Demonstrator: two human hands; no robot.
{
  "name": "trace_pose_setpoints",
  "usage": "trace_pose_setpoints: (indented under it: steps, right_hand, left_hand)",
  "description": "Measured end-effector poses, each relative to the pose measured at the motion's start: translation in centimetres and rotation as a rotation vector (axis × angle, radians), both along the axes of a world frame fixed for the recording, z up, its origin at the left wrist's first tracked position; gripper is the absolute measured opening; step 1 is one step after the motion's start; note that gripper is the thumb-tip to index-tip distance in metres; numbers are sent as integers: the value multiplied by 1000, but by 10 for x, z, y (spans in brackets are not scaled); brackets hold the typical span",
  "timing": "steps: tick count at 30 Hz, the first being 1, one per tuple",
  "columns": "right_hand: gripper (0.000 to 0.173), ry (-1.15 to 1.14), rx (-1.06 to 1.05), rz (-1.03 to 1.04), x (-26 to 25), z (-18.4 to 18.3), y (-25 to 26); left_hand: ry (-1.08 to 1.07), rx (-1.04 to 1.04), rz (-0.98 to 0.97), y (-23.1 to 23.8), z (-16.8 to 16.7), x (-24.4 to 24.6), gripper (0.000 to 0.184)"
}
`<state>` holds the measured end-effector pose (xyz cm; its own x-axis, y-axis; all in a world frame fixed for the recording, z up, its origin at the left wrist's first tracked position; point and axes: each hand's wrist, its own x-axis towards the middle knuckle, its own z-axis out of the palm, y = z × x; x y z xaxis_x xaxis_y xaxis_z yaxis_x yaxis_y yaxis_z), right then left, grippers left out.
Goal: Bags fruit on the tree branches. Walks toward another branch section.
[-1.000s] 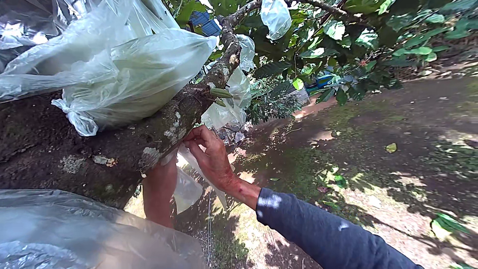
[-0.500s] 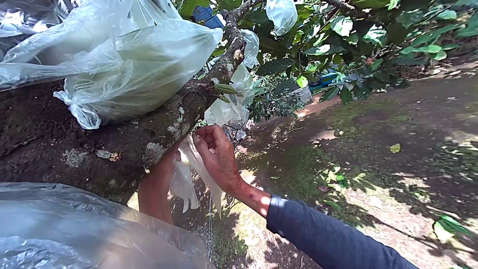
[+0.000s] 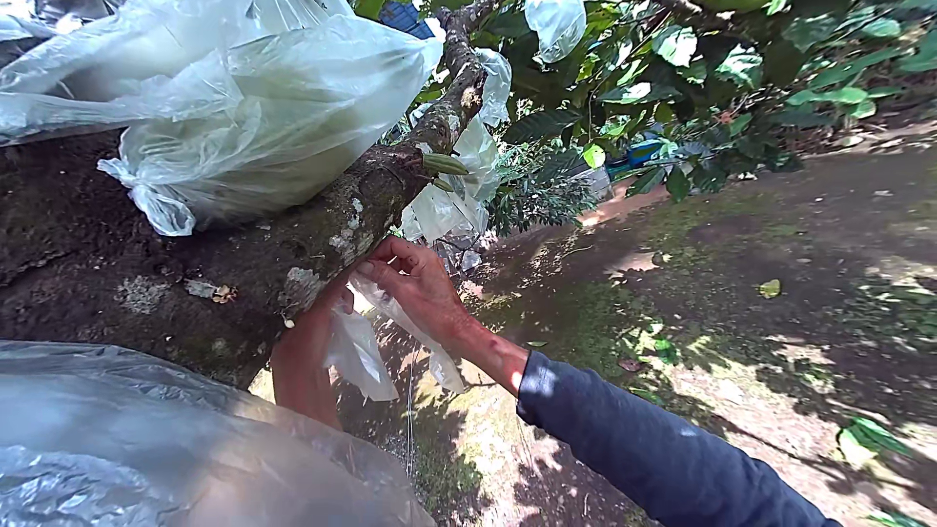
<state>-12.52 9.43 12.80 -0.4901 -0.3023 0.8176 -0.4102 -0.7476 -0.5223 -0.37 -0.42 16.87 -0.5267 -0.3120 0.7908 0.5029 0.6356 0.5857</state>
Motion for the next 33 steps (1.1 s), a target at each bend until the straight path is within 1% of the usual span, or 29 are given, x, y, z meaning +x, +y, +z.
trace_pose_setpoints:
  steps: [6,10,14,18,20,22,25,27,29,30,31,33]
  right_hand:
    - [14,-74,51,100,-7,1,-2]
    - [12,-54,49,125,-15,1,-4]
    - [12,-42,67,94,-17,-1,0]
    - [11,-12,9,24,-23,-2,3]
    - [11,17,-28,-10,-25,-3,4]
    - [12,37,-43,-42,-25,-5,7]
    - [12,27,-72,-59,-22,-7,10]
    - [11,4,-91,-25,-19,-8,9]
    - [12,-40,-103,40,-18,-9,9]
    - [13,-63,-108,56,-17,-10,8]
    - [14,-81,-122,56,-17,-12,6]
    - [13,-81,-155,53,-15,-16,3]
  left_hand:
    - [62,-20,13,-9,-2,-3,19]
    - [71,9,27,-8,0,-6,25]
    - [194,37,123,-8,-1,-15,21]
    - [313,83,236,-15,-3,-23,27]
    - [350,85,259,-18,-5,-26,25]
    - [370,73,305,-18,-7,-30,23]
    - [356,87,446,-14,-8,-33,21]
    - [370,108,467,-14,-8,-36,25]
    - [394,133,427,-11,-10,-35,24]
    - [395,140,388,-8,-10,-31,19]
    - [398,132,304,-7,-10,-27,15]
    - [403,41,29,-11,-11,-19,14]
